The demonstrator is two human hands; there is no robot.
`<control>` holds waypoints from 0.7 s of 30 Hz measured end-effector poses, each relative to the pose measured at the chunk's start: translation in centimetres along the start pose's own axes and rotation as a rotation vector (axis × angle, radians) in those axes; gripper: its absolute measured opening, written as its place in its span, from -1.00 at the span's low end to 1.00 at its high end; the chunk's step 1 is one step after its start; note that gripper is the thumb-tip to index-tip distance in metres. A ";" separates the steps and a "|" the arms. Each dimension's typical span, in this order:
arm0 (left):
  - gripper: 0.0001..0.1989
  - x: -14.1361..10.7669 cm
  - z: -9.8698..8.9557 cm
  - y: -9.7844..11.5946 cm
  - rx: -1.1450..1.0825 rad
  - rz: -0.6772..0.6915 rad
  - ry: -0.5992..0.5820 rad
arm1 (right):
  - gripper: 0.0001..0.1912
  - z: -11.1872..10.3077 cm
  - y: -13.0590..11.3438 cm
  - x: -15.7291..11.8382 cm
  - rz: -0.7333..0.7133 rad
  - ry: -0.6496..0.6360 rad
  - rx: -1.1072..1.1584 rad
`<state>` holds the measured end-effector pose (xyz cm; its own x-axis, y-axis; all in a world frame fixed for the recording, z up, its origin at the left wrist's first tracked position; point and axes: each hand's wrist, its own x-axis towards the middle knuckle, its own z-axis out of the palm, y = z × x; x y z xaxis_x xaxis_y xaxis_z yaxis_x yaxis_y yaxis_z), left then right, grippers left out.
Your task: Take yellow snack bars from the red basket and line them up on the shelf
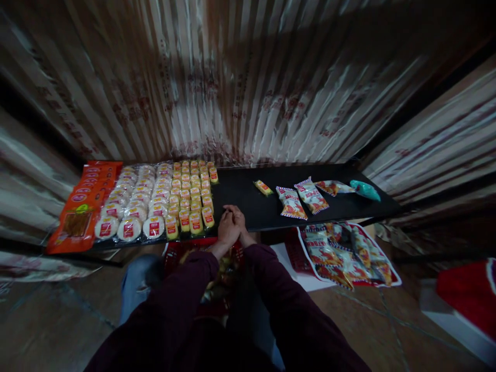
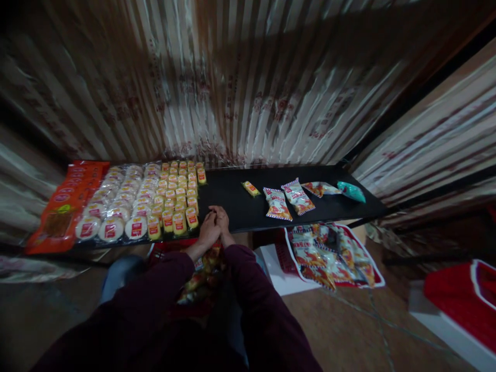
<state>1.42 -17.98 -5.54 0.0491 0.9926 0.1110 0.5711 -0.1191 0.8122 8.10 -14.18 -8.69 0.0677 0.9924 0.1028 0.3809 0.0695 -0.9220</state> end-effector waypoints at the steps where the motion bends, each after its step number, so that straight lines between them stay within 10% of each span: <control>1: -0.66 -1.2 -0.3 -0.1 0.001 -0.021 -0.002 | -0.64 -0.1 -0.1 -0.9 -0.013 0.003 -0.009; 13: -0.69 -13.5 -3.9 -5.3 0.060 0.091 -0.232 | -0.58 2.7 1.0 -14.3 -0.077 -0.037 -0.308; 21: -0.74 -18.2 -5.4 -13.9 0.414 -0.396 -0.225 | -0.64 5.5 1.8 -16.7 0.277 -0.544 -0.757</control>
<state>-11.82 -34.54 -15.75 -0.0859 0.9457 -0.3136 0.8500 0.2337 0.4721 2.53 -30.07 -14.10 -0.1186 0.8885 -0.4434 0.9208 -0.0687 -0.3840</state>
